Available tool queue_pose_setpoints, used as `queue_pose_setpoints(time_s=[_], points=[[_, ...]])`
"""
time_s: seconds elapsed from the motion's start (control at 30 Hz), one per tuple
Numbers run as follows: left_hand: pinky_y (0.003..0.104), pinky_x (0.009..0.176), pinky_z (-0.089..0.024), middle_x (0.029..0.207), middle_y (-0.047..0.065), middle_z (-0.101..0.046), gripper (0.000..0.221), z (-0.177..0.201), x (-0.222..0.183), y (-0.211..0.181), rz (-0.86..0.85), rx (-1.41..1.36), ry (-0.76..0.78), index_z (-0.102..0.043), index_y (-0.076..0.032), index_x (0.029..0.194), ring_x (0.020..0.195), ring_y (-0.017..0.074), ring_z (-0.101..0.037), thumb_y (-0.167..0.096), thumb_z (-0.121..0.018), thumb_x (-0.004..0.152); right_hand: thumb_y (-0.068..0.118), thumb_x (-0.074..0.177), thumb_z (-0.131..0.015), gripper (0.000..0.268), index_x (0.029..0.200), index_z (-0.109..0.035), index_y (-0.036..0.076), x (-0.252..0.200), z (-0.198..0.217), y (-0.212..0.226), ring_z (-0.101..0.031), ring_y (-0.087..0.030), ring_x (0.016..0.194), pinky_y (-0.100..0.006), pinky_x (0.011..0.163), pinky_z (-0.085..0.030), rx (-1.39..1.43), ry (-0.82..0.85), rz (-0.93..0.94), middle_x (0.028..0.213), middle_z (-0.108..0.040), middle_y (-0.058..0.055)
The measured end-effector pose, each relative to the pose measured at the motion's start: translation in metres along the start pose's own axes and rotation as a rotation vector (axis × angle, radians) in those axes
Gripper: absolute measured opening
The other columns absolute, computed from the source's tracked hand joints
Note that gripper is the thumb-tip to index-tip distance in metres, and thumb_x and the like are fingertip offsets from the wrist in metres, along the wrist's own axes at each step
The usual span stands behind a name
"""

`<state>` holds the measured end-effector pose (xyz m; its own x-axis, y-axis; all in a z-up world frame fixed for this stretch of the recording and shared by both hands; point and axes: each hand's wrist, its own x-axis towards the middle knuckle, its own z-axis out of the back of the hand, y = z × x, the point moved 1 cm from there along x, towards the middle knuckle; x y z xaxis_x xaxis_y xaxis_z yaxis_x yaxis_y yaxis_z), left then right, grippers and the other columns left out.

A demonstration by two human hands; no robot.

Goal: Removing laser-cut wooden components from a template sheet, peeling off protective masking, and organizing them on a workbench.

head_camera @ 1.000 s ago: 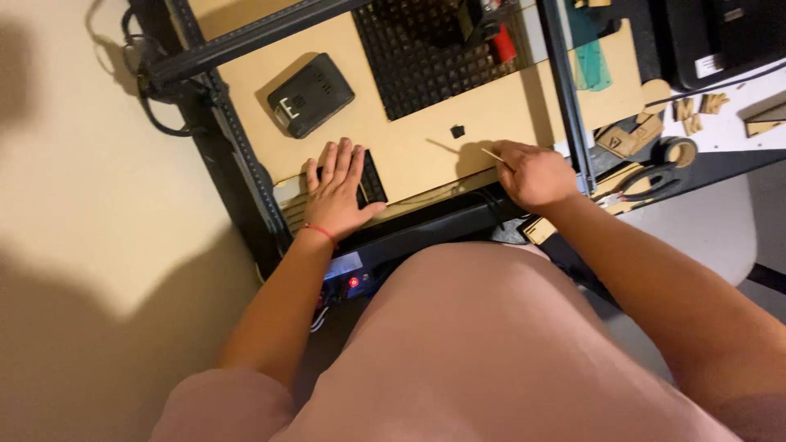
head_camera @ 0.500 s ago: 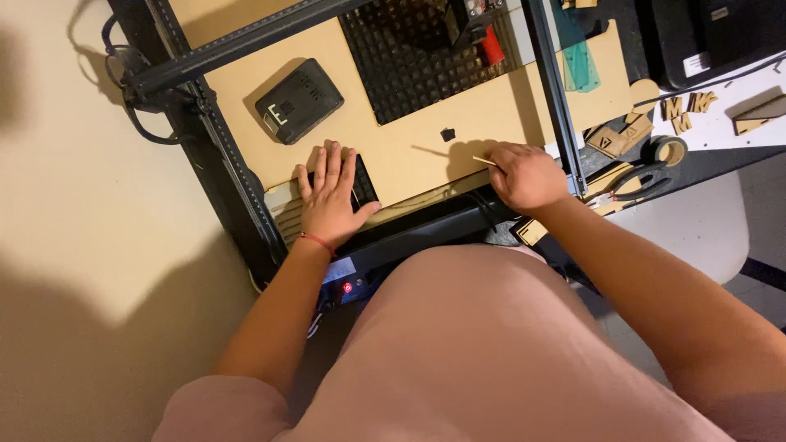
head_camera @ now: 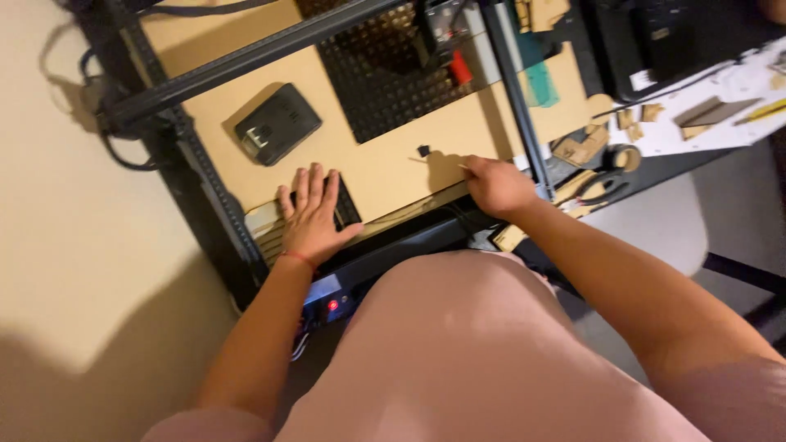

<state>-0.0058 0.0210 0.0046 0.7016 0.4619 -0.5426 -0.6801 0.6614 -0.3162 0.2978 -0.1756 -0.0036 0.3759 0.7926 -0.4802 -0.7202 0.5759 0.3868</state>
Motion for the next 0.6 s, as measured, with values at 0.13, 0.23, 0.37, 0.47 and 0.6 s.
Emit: queue_pose_setpoints(time_s=[0.13, 0.23, 0.37, 0.47, 0.6], points=[[0.058, 0.117, 0.014, 0.168, 0.009, 0.007, 0.109, -0.004, 0.003, 0.000, -0.006, -0.023, -0.008, 0.000, -0.023, 0.162, 0.153, 0.0308, 0.011, -0.079, -0.049, 0.083, 0.025, 0.088, -0.052, 0.025, 0.111, -0.063, 0.021, 0.030, -0.032, -0.029, -0.071, -0.034, 0.090, -0.045, 0.085, -0.057, -0.010, -0.100, -0.009, 0.098, -0.073, -0.006], [0.060, 0.117, 0.013, 0.168, 0.010, 0.006, 0.111, -0.005, 0.003, 0.003, 0.011, -0.006, -0.009, -0.001, -0.023, 0.162, 0.153, 0.0320, 0.010, -0.079, -0.051, 0.080, 0.026, 0.089, -0.060, 0.035, 0.123, -0.061, 0.018, 0.043, -0.021, 0.001, -0.071, -0.039, 0.091, -0.050, 0.083, -0.058, -0.051, -0.129, 0.035, 0.105, -0.071, -0.014], [0.061, 0.118, 0.011, 0.168, 0.011, 0.005, 0.110, 0.005, 0.000, 0.000, 0.020, -0.012, 0.032, -0.003, -0.021, 0.161, 0.153, 0.0330, 0.009, -0.079, -0.052, 0.081, 0.036, 0.091, -0.055, 0.044, 0.135, -0.051, 0.027, 0.047, 0.010, 0.052, -0.069, -0.038, 0.097, -0.052, 0.086, -0.057, -0.187, -0.026, 0.126, 0.124, -0.057, -0.006], [0.059, 0.119, 0.012, 0.168, 0.009, 0.009, 0.108, 0.010, -0.004, 0.000, 0.036, -0.036, 0.071, -0.001, -0.022, 0.161, 0.153, 0.0307, 0.011, -0.074, -0.055, 0.083, 0.038, 0.092, -0.059, 0.044, 0.134, -0.054, 0.025, 0.053, 0.009, 0.064, -0.069, -0.035, 0.103, -0.050, 0.089, -0.057, -0.296, 0.046, 0.143, 0.124, -0.056, -0.005], [0.057, 0.119, 0.013, 0.168, 0.007, 0.010, 0.105, 0.010, -0.004, 0.002, 0.000, -0.112, 0.054, 0.001, -0.024, 0.162, 0.154, 0.0306, 0.011, -0.074, -0.053, 0.086, 0.041, 0.098, -0.056, 0.034, 0.124, -0.063, 0.021, 0.066, -0.011, 0.044, -0.070, -0.033, 0.101, -0.049, 0.087, -0.056, -0.285, -0.022, 0.132, 0.115, -0.062, -0.004]])
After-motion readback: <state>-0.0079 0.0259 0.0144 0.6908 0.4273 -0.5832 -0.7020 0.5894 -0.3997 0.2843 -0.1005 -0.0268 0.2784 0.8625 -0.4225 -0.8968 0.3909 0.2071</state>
